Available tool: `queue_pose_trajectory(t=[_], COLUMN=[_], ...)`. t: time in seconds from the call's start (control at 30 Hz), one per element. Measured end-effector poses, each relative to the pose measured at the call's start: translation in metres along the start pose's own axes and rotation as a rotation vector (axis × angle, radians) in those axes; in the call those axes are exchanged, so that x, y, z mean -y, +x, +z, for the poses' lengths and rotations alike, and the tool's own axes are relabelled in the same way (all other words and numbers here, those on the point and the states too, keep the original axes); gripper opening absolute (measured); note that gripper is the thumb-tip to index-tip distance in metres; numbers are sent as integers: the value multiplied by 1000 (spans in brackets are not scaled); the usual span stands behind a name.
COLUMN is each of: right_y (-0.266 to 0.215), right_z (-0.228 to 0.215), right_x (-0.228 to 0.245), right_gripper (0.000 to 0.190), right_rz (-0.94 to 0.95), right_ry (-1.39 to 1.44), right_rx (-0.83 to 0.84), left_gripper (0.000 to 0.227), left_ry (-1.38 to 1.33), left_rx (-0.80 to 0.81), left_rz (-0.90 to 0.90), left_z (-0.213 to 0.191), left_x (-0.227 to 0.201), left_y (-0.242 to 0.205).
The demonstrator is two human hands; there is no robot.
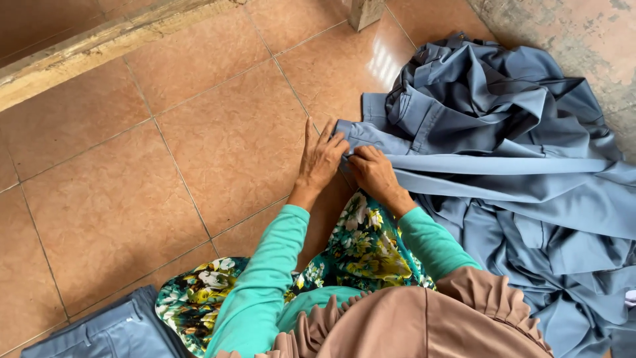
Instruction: Folding grey trousers into neat rectangles on a tiled floor.
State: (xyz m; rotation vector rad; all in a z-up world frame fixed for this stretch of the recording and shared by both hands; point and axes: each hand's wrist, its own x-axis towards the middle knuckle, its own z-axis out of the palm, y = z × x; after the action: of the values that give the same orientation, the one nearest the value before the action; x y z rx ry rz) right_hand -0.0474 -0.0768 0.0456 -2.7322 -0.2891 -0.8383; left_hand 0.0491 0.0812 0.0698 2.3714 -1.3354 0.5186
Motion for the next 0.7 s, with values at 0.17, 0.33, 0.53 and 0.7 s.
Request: queue_pose_trajectory(t=[0.17, 0.33, 0.53, 0.7], right_y=[-20, -86, -107, -68], right_z=[-5, 12, 48, 109], right_x=[-10, -49, -72, -50], right_gripper=[14, 18, 8, 11], right_rz=[-1, -3, 44, 164], right_ry=[-250, -421, -434, -322], right_rx=[153, 360, 432, 569], left_gripper=[16, 14, 9, 20], left_ry=[10, 162, 346, 452], left_rx=[-104, -96, -3, 118], left_rz=[-33, -124, -270, -415], left_z=[27, 25, 37, 23], left_x=[46, 103, 166, 191], left_y=[-21, -68, -151, -218])
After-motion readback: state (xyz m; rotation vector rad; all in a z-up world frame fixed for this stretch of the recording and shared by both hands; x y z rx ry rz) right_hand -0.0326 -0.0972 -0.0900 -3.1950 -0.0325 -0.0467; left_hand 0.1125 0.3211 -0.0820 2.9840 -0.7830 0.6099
